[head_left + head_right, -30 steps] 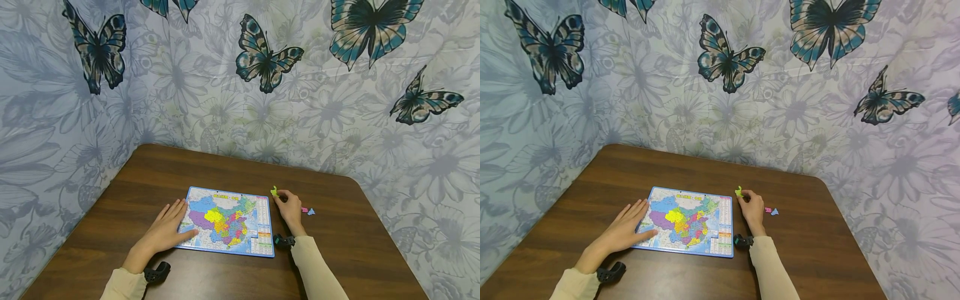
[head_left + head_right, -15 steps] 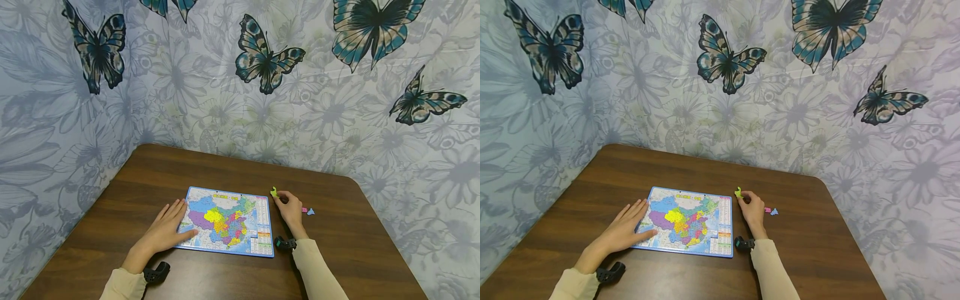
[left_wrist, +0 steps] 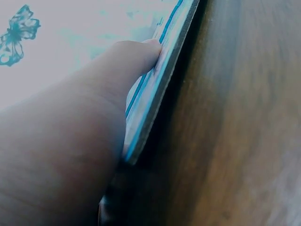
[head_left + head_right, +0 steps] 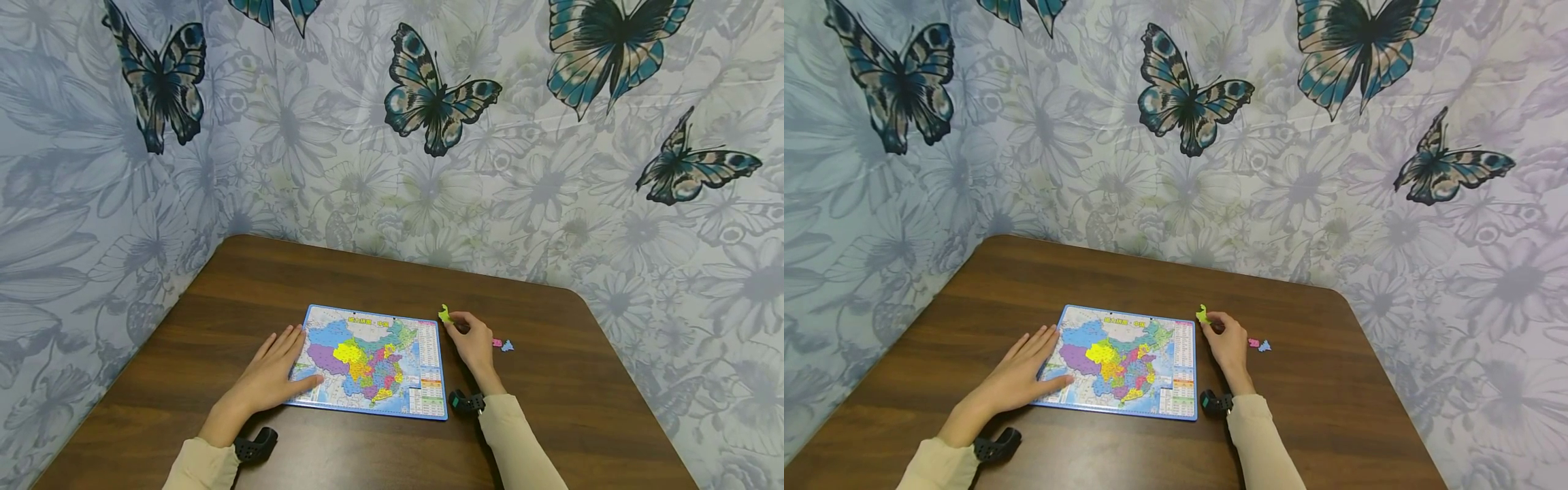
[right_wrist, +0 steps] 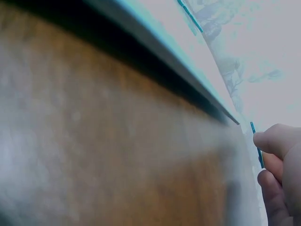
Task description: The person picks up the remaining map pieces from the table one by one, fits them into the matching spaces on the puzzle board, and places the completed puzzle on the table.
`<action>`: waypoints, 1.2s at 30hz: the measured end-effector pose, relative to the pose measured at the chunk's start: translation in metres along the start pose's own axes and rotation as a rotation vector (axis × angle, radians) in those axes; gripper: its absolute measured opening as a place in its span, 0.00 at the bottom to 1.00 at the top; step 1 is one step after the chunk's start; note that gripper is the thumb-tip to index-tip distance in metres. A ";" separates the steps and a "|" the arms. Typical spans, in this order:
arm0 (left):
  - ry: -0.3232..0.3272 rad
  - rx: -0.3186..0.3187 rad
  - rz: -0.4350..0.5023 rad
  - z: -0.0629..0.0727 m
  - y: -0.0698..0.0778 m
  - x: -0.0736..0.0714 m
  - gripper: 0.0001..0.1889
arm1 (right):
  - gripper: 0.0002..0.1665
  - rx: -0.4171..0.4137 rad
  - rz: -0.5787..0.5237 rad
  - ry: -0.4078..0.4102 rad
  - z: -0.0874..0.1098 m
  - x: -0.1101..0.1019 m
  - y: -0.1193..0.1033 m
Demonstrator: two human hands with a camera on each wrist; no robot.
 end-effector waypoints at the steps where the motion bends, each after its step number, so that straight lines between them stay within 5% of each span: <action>1: 0.000 0.000 0.001 0.000 0.000 0.000 0.56 | 0.14 -0.007 0.001 -0.002 0.000 0.000 -0.001; 36: -0.006 0.003 0.013 0.000 0.000 -0.002 0.55 | 0.13 -0.236 0.009 -0.228 0.008 0.005 -0.032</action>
Point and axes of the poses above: each hand's wrist, its own z-axis away from the middle knuckle, its own x-axis out of the palm, y = z × x, the point moved 1 cm from there along -z, towards the middle knuckle, and after that the axes turned 14 degrees about -y, right-handed, at the moved point
